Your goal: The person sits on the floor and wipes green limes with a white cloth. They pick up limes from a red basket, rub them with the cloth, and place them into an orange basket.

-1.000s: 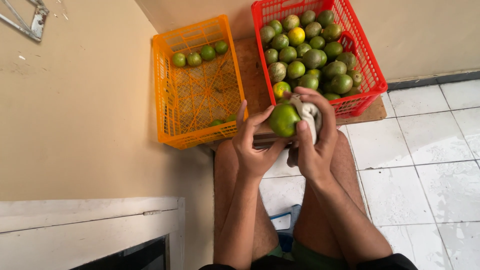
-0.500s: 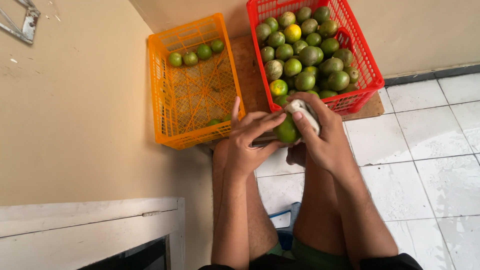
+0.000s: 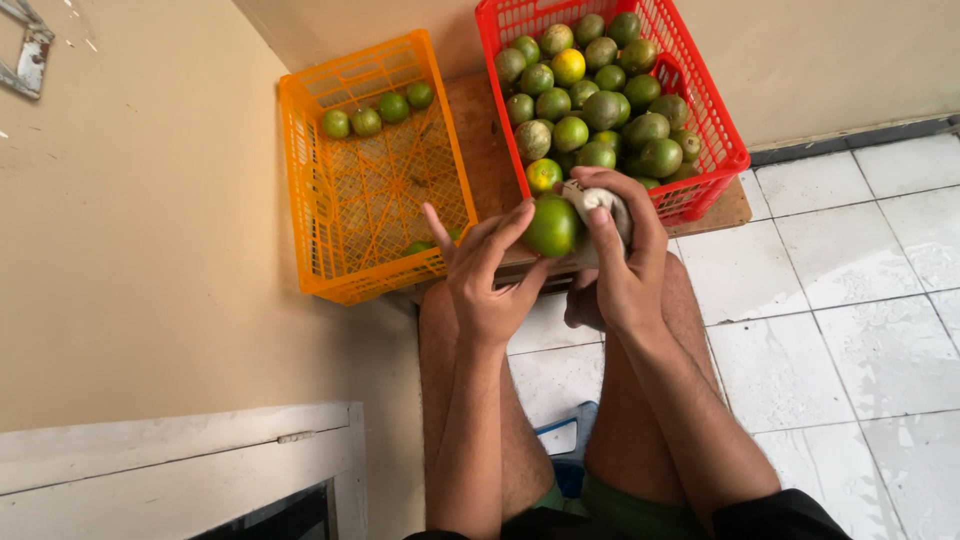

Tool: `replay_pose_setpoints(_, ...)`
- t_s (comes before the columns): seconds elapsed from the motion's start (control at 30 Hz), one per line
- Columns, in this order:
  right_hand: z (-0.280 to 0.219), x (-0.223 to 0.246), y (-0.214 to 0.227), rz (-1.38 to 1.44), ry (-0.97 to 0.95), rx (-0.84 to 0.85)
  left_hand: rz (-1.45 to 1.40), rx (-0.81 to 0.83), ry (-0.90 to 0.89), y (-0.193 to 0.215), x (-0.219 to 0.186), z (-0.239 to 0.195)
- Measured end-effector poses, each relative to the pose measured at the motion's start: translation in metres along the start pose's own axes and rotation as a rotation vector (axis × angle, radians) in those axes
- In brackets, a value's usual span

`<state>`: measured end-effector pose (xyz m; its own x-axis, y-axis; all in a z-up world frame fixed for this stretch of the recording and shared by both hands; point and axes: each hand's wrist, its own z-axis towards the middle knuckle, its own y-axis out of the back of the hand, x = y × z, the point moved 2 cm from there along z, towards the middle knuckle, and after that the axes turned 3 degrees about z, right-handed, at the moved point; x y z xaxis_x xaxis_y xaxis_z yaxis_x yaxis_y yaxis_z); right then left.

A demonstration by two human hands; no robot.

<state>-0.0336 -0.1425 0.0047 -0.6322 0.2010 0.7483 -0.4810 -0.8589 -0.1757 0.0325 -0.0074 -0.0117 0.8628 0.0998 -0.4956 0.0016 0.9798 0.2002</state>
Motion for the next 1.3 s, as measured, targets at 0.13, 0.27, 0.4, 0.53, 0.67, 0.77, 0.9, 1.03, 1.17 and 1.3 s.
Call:
replay_pose_setpoints(0.13, 0.003, 0.005, 0.019, -0.060, 0.205, 0.138, 0.025, 0.049, 0.096, -0.006, 0.004, -0.003)
replay_pose_setpoints(0.27, 0.003, -0.016, 0.042, -0.262, 0.206, 0.085, 0.055, 0.068, 0.013, -0.008, 0.011, -0.008)
replay_pose_setpoints(0.4, 0.001, -0.005, 0.020, -0.437, 0.023, 0.388, 0.123, 0.029, -0.164, -0.008, 0.001, -0.004)
replay_pose_setpoints(0.53, -0.003, 0.001, 0.010, -0.481, -0.007, 0.338, 0.128, 0.023, -0.273, -0.007, 0.025, -0.017)
replay_pose_setpoints(0.67, 0.022, -0.015, 0.043, -0.653, -0.008, 0.238, 0.232, 0.214, -0.110, 0.006, 0.061, -0.027)
replay_pose_setpoints(0.77, 0.052, -0.009, 0.068, -0.951, 0.022, 0.305, 0.371, 0.287, 0.020, 0.026, 0.067, -0.020)
replay_pose_setpoints(0.9, 0.075, -0.025, 0.078, -1.323, -0.223, 0.697, 0.459, 0.344, 0.168, 0.049, 0.080, -0.015)
replay_pose_setpoints(1.03, 0.076, -0.033, 0.069, -1.434, -0.286, 0.716, 0.513, 0.443, 0.242, 0.058, 0.095, -0.022)
replay_pose_setpoints(1.17, 0.074, -0.051, 0.072, -1.622, -0.134, 0.650, 0.576, 0.486, 0.239, 0.059, 0.098, -0.029)
replay_pose_setpoints(1.3, 0.077, -0.061, 0.073, -1.717, -0.143, 0.617, 0.630, 0.525, 0.235, 0.055, 0.101, -0.036)
